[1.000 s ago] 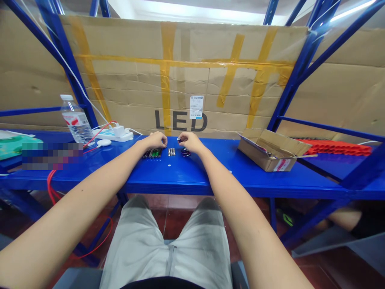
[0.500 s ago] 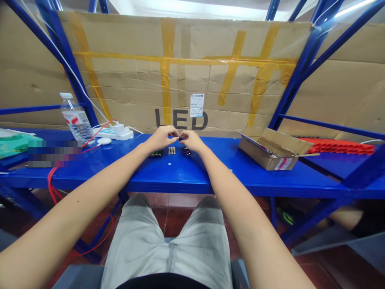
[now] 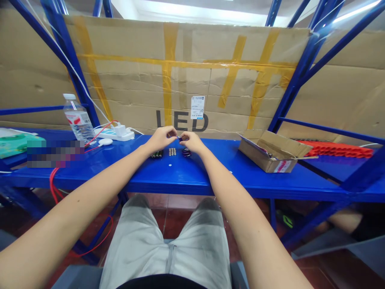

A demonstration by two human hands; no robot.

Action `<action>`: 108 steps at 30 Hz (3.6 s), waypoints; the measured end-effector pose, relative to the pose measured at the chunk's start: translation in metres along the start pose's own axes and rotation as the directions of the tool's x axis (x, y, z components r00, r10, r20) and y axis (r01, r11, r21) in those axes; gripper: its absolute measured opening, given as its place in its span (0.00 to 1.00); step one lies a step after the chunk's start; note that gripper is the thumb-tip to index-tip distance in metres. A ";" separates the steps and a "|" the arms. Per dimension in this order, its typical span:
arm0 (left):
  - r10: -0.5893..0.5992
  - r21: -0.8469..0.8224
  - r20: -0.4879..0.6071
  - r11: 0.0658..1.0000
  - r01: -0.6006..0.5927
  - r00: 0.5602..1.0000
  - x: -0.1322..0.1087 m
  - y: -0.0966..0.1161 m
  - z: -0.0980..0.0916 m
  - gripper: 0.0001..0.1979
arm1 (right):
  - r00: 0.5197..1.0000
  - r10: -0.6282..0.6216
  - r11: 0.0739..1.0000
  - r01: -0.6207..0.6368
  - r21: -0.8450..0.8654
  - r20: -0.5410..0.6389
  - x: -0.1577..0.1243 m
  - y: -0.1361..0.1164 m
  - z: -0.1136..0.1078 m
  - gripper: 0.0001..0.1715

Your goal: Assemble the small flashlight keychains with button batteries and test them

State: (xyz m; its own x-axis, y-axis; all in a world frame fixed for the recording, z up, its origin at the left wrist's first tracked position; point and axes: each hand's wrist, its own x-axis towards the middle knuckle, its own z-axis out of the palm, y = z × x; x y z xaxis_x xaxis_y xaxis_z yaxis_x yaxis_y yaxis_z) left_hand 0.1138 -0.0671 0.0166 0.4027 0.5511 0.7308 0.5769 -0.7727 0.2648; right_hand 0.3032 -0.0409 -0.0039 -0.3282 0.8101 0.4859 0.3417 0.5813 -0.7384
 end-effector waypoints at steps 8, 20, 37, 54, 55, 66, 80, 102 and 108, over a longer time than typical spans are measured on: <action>-0.124 0.217 0.001 0.969 0.121 0.992 0.002 -0.040 -0.012 0.10 | 0.998 0.062 0.990 -0.060 0.129 -0.006 -0.001 -0.006 0.002 0.12; -0.326 0.348 0.274 0.911 0.223 0.905 -0.016 -0.106 -0.029 0.06 | 0.999 0.036 0.999 -0.036 0.036 0.011 -0.003 -0.008 0.002 0.09; -0.111 -0.120 0.044 0.986 0.116 0.993 0.003 -0.002 -0.010 0.10 | 0.998 0.049 0.998 -0.051 0.039 0.045 -0.002 -0.007 0.003 0.10; -0.202 -0.353 0.030 0.914 0.199 0.979 0.002 0.001 0.009 0.10 | 0.992 0.090 0.973 -0.069 0.221 -0.086 -0.007 -0.018 0.013 0.25; -0.221 -0.374 0.031 0.902 0.216 0.975 0.003 0.000 0.009 0.10 | 0.993 0.083 0.977 -0.065 0.201 -0.081 -0.007 -0.017 0.013 0.24; -0.238 -0.169 -0.013 0.958 0.233 0.971 0.000 -0.002 0.007 0.08 | 0.985 -0.041 0.999 0.039 -0.016 -0.167 -0.006 -0.026 0.002 0.08; -0.093 -0.160 0.022 0.983 0.096 0.995 -0.005 0.007 0.007 0.24 | 0.970 -0.135 0.980 0.101 -0.173 -0.201 -0.006 -0.026 0.001 0.05; -0.073 0.114 -0.020 0.991 0.075 0.997 0.002 -0.004 0.007 0.12 | 0.990 -0.124 0.989 0.118 -0.083 -0.064 -0.008 -0.024 -0.005 0.06; -0.106 0.087 0.087 0.991 0.099 0.991 -0.005 0.006 -0.006 0.11 | 0.986 -0.162 0.972 0.151 -0.181 -0.045 -0.009 -0.021 -0.008 0.10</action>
State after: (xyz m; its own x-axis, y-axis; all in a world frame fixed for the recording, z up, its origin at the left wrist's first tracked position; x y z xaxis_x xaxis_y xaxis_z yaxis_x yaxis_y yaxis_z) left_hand 0.1112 -0.0767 0.0185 0.3993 0.6554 0.6411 0.6735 -0.6841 0.2798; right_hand 0.3056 -0.0598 0.0113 -0.3394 0.7081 0.6192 0.4422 0.7011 -0.5594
